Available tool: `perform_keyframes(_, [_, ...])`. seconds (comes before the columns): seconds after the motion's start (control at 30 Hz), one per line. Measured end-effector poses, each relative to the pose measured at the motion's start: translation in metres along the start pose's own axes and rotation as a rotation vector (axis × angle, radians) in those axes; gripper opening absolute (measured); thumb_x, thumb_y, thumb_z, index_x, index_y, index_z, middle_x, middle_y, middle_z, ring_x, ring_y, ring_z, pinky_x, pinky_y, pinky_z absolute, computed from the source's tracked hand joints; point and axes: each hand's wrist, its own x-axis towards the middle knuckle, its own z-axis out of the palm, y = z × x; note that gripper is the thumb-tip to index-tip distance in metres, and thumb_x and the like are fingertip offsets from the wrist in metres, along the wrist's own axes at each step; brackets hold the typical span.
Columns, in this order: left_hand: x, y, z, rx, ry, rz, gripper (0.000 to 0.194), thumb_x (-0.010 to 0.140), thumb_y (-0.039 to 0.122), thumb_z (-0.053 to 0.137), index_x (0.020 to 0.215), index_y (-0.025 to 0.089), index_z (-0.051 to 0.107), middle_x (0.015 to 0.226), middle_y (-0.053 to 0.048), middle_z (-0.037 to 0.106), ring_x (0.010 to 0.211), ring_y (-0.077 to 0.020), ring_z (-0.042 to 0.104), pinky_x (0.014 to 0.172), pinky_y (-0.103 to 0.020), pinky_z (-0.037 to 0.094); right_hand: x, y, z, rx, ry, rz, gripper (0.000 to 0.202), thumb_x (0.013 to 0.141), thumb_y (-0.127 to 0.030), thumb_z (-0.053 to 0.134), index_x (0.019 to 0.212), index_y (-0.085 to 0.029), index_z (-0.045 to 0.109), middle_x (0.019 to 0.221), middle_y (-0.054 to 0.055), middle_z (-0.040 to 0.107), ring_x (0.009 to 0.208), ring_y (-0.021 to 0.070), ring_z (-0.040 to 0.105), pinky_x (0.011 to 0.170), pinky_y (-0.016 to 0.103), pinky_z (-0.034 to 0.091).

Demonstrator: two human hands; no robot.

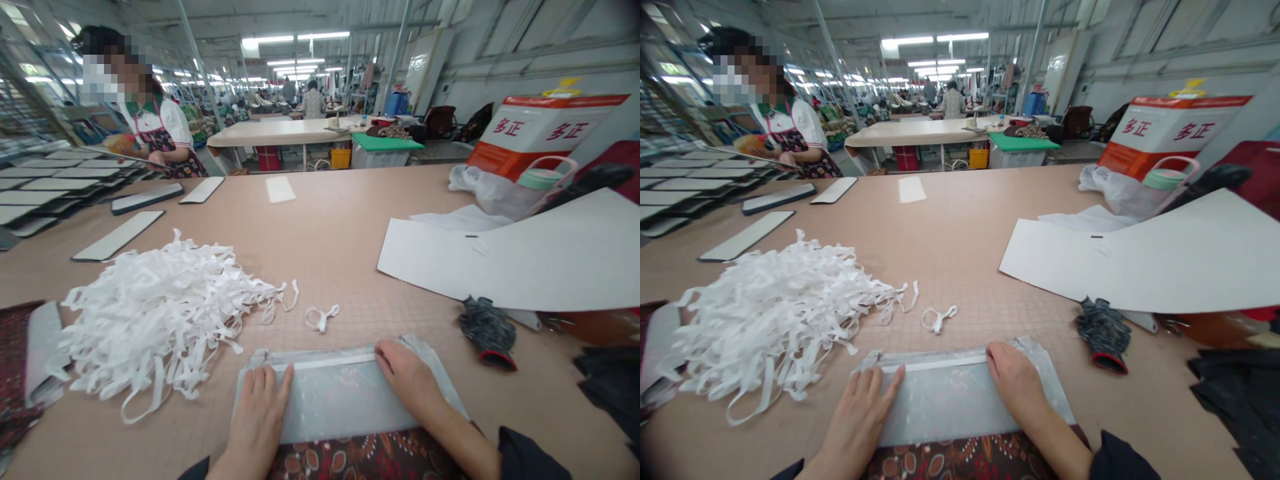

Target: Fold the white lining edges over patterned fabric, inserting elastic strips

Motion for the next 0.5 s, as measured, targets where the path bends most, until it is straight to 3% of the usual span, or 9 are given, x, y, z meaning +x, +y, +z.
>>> perform_keyframes(0.07, [0.004, 0.009, 0.001, 0.018, 0.011, 0.037, 0.048, 0.073, 0.001, 0.042, 0.116, 0.019, 0.056, 0.109, -0.012, 0.058, 0.099, -0.0255, 0.053, 0.084, -0.041, 0.042, 0.000, -0.001, 0.000, -0.019, 0.008, -0.009, 0.017, 0.085, -0.017, 0.039, 0.077, -0.020, 0.054, 0.075, 0.004, 0.061, 0.072, 0.0197, 0.057, 0.066, 0.031, 0.040])
perform_keyframes(0.17, [0.010, 0.023, 0.004, 0.042, 0.036, 0.036, 0.047, 0.073, 0.000, 0.039, 0.114, 0.015, 0.057, 0.106, -0.014, 0.059, 0.093, -0.0246, 0.054, 0.075, -0.036, 0.045, 0.000, -0.001, 0.001, -0.056, -0.007, -0.015, 0.016, 0.085, -0.017, 0.040, 0.078, -0.020, 0.053, 0.075, 0.004, 0.061, 0.073, 0.0196, 0.057, 0.066, 0.030, 0.039])
perform_keyframes(0.3, [0.017, 0.032, 0.008, -0.023, 0.060, -0.026, 0.058, 0.077, 0.002, 0.036, 0.128, 0.029, 0.043, 0.093, -0.013, 0.059, 0.076, -0.0232, 0.055, 0.059, -0.032, 0.042, 0.001, -0.002, -0.002, -0.079, -0.018, 0.000, 0.016, 0.085, -0.016, 0.040, 0.077, -0.020, 0.054, 0.074, 0.004, 0.061, 0.072, 0.0194, 0.056, 0.065, 0.030, 0.038])
perform_keyframes(0.37, [0.022, 0.032, 0.004, -0.045, 0.023, 0.004, 0.058, 0.077, 0.002, 0.036, 0.126, 0.031, 0.044, 0.085, -0.010, 0.059, 0.070, -0.0222, 0.055, 0.056, -0.031, 0.040, 0.002, -0.004, -0.003, -0.084, -0.006, 0.006, 0.016, 0.084, -0.015, 0.041, 0.077, -0.019, 0.054, 0.074, 0.005, 0.061, 0.071, 0.0194, 0.056, 0.064, 0.029, 0.037])
perform_keyframes(0.5, [0.042, 0.043, -0.017, -0.101, 0.044, 0.114, 0.043, 0.077, 0.002, 0.039, 0.113, 0.017, 0.056, 0.088, -0.012, 0.059, 0.077, -0.0244, 0.054, 0.062, -0.035, 0.041, 0.004, -0.006, -0.003, -0.113, -0.011, 0.005, 0.016, 0.084, -0.014, 0.041, 0.077, -0.019, 0.054, 0.074, 0.005, 0.061, 0.071, 0.0195, 0.056, 0.063, 0.029, 0.037])
